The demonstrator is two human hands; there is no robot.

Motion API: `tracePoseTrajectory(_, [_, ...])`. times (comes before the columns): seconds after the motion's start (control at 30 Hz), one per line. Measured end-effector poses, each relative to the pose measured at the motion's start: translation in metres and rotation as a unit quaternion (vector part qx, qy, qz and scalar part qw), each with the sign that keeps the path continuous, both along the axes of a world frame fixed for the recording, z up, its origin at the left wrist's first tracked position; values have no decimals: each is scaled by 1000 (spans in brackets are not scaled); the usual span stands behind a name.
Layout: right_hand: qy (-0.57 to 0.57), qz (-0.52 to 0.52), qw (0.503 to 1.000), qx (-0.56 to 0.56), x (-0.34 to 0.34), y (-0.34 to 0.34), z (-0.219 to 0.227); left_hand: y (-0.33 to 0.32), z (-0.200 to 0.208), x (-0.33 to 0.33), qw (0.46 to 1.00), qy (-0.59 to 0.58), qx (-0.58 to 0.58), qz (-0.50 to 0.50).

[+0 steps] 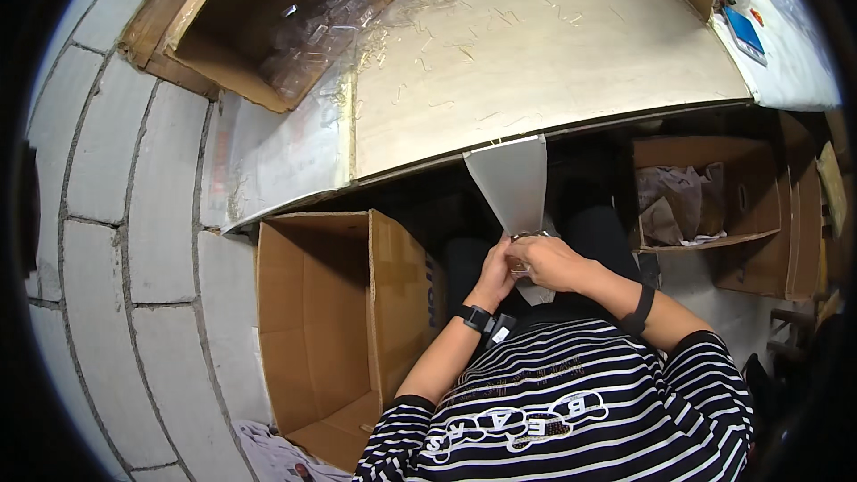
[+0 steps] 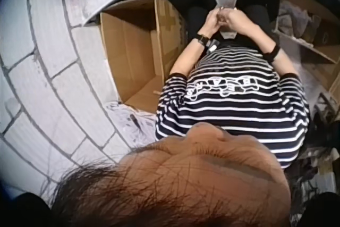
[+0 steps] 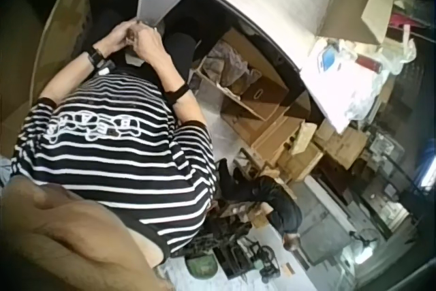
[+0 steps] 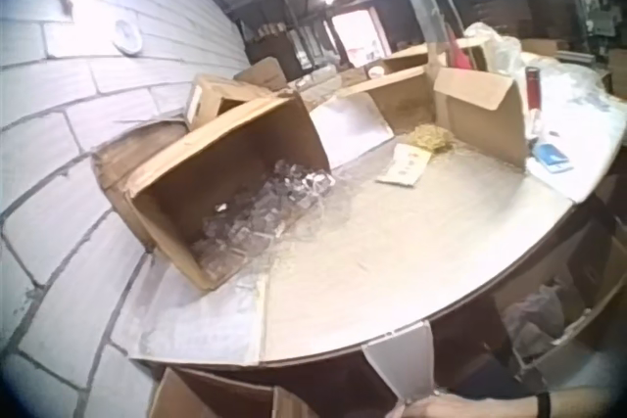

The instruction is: The person repeatedly scoops small yellow items from a table into clear plastic bags and places them into a cardboard box. The person also handles a larger bag of the same items, pouring them onto the table to replenish the supply.

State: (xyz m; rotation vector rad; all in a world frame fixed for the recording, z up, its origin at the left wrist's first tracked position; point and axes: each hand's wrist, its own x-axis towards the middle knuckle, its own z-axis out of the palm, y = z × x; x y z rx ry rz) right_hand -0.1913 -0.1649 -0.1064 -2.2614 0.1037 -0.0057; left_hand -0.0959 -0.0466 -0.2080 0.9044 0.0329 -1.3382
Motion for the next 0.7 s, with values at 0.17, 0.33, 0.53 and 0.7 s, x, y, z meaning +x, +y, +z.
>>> tracePoseTrajectory(0.17, [-96,-73,988,94,-3,-11,28,22,33,15,998,-43,6,-49])
tracePoseTrajectory(0.33, [-122,-161,974,99,-11,-23,51,37,82,25,996,-92,-10,13])
tracePoseTrajectory(0.53, [-176,-70,982,-14,4,-2,63,29,122,22,995,-72,-46,41])
tracePoseTrajectory(0.7, [-161,53,980,-106,7,7,66,23,119,18,991,-79,-53,97])
